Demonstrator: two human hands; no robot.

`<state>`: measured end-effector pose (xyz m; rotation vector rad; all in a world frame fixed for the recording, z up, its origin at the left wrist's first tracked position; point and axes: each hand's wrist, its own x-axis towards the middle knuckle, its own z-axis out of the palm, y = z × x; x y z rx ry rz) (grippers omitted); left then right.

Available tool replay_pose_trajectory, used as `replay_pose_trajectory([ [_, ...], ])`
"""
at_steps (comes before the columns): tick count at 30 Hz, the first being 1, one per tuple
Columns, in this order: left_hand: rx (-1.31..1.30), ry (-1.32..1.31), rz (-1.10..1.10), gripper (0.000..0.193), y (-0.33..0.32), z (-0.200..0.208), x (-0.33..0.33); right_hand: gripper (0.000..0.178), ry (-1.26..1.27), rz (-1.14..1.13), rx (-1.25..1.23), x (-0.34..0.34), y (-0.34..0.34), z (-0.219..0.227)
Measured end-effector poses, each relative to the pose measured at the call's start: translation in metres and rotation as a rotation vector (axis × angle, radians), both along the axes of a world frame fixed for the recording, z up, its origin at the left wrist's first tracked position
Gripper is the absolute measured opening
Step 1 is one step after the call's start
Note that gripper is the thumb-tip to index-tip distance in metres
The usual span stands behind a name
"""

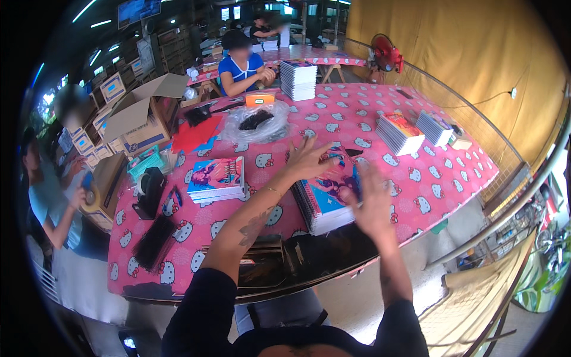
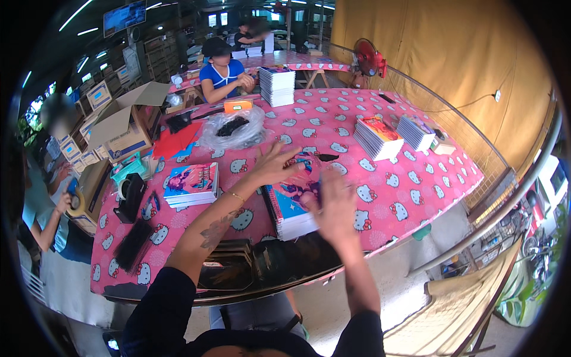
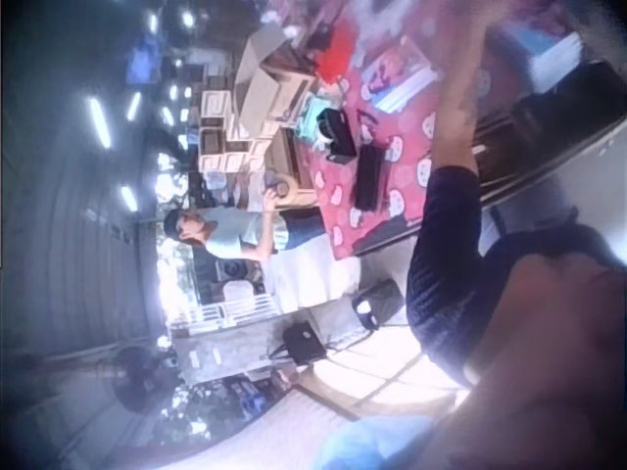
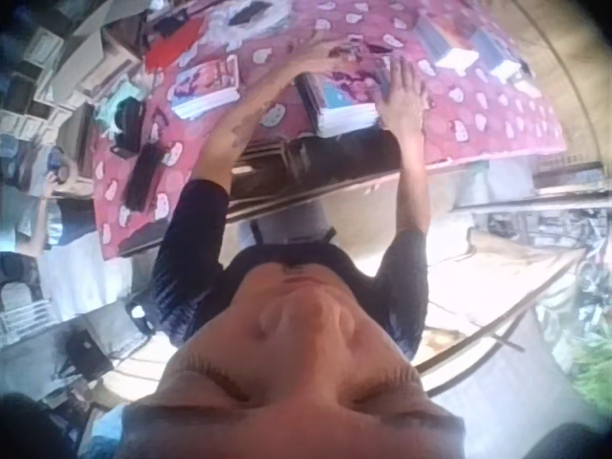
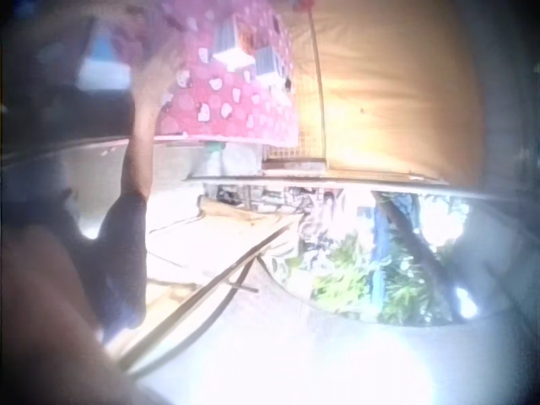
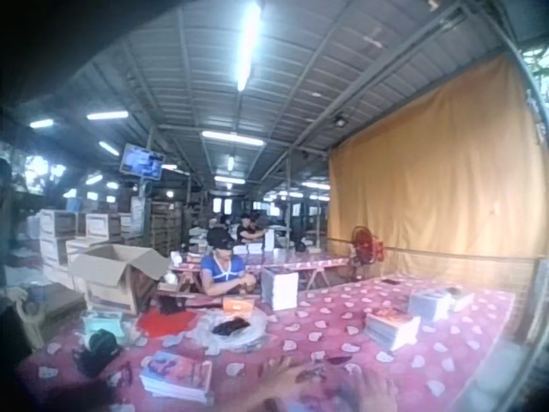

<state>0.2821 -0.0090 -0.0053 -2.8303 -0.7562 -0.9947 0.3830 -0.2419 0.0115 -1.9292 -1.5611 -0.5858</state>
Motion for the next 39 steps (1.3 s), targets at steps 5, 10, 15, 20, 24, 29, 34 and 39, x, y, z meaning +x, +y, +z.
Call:
replay_pose_trajectory([
  [5, -0.059, -0.276, -0.06, 0.047, 0.019, 0.043, -0.067, 0.058, -0.09, 0.188, 0.044, -0.048, 0.014, -0.035],
  [10, 0.008, 0.054, 0.079, 0.032, 0.064, -0.033, -0.24, 0.04, -0.105, 0.238, 0.149, -0.047, 0.029, -0.044],
  [15, 0.064, 0.074, 0.128, 0.031, 0.083, -0.116, -0.306, 0.039, -0.115, 0.245, 0.131, -0.05, 0.038, -0.044],
  [20, 0.173, -0.063, 0.188, 0.034, 0.061, -0.091, -0.293, 0.053, -0.113, 0.294, 0.147, -0.073, 0.021, -0.022],
  [24, 0.257, -0.266, 0.139, 0.028, -0.022, 0.023, -0.254, 0.064, 0.38, 0.649, 0.244, -0.128, 0.017, -0.02],
  [29, 0.13, -0.13, -0.171, 0.038, -0.123, 0.063, -0.244, 0.042, 1.195, 0.765, 0.059, -0.134, 0.013, -0.092],
  [34, 0.138, -0.099, -0.199, 0.041, -0.142, 0.064, -0.239, 0.025, 1.304, 0.693, 0.087, -0.147, -0.001, -0.114],
  [39, 0.185, 0.002, -0.17, 0.043, -0.156, 0.074, -0.24, 0.029, 1.156, 0.782, -0.078, -0.148, 0.01, -0.115],
])
